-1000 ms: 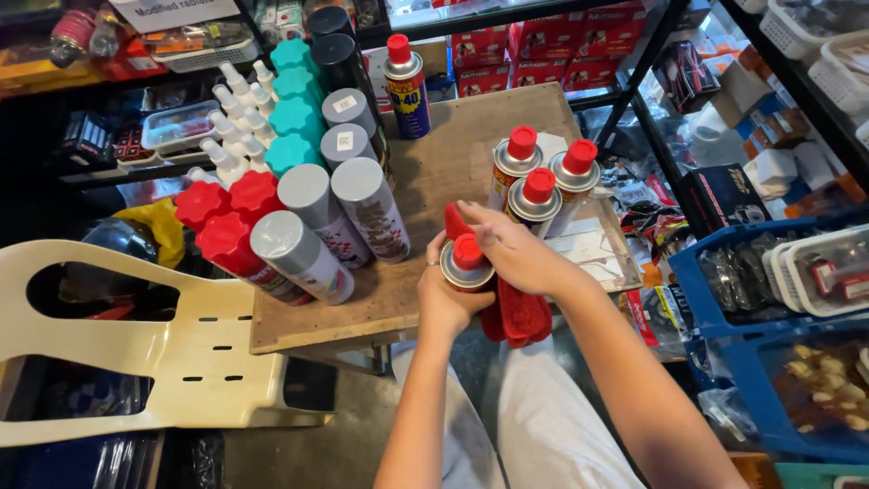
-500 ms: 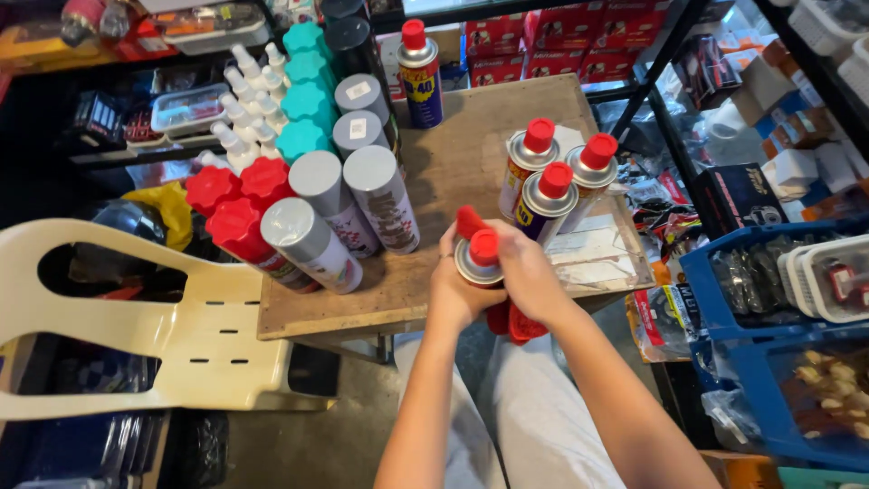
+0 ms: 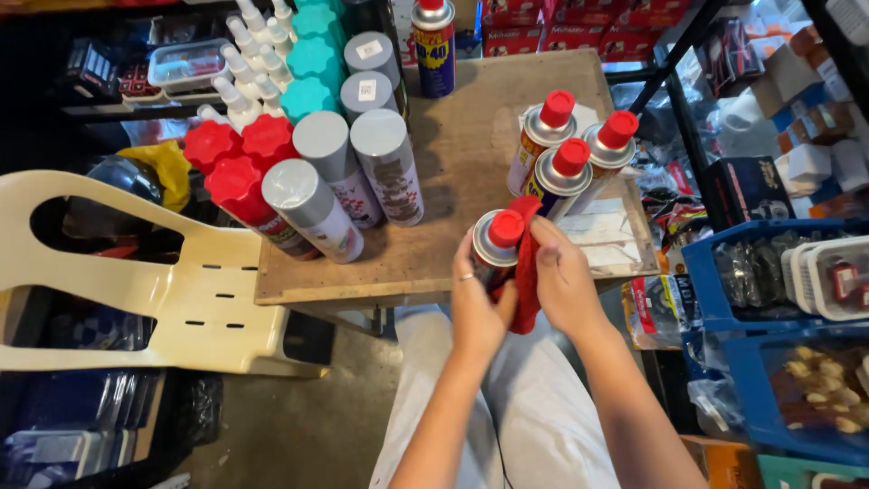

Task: The person is wiping down various spray cans with a red rag and arranging them on a wooden table.

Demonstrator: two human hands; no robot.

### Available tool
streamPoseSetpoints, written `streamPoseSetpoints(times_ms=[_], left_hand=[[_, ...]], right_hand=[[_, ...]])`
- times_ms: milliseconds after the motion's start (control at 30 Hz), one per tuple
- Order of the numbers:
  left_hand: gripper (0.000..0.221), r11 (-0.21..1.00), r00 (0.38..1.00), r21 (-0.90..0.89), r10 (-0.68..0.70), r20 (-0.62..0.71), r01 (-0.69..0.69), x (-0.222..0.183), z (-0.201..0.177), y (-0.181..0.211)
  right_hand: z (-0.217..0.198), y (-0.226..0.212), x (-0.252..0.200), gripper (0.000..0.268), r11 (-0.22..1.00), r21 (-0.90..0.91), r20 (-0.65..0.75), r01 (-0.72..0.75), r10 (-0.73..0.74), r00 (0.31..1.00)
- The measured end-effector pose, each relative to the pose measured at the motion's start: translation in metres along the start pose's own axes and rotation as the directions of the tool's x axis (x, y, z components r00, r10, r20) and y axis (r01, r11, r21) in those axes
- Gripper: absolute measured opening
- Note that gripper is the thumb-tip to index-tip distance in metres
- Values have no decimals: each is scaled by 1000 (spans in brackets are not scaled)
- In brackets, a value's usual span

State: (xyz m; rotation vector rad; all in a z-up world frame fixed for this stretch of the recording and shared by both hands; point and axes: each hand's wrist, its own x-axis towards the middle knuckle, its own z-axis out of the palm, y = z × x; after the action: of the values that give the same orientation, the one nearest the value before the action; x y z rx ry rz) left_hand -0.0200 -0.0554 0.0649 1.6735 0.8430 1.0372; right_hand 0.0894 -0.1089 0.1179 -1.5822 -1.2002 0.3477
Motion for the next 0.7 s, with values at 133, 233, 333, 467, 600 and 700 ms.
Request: streamPoseSetpoints(times_ms=[133, 233, 333, 467, 600, 700], left_hand=[[100, 996, 997, -67, -56, -55, 52, 16, 17, 8], [97, 968, 975, -137, -218, -44, 211, 32, 23, -8], [84, 966, 966, -124, -206, 156, 226, 43, 12, -36], [86, 990, 941, -75, -85, 329, 116, 44, -1, -29], [84, 989, 927, -107, -57, 370, 103, 35, -4, -33], [79, 996, 931, -66, -37, 364, 66, 37, -3, -37]], right_hand=[[4, 12, -13, 85, 1000, -8, -44, 22, -22, 999], [-2, 18, -25, 86, 998, -53, -28, 22, -24, 999], [-7, 14, -32, 89, 999, -18, -14, 32, -32, 999], [-23, 61, -33, 68, 998, 64, 86, 25, -30, 996], [-42, 86, 2, 83, 990, 95, 312, 108, -133, 941], [-44, 10, 28, 95, 923, 38, 320, -382, 351, 880]])
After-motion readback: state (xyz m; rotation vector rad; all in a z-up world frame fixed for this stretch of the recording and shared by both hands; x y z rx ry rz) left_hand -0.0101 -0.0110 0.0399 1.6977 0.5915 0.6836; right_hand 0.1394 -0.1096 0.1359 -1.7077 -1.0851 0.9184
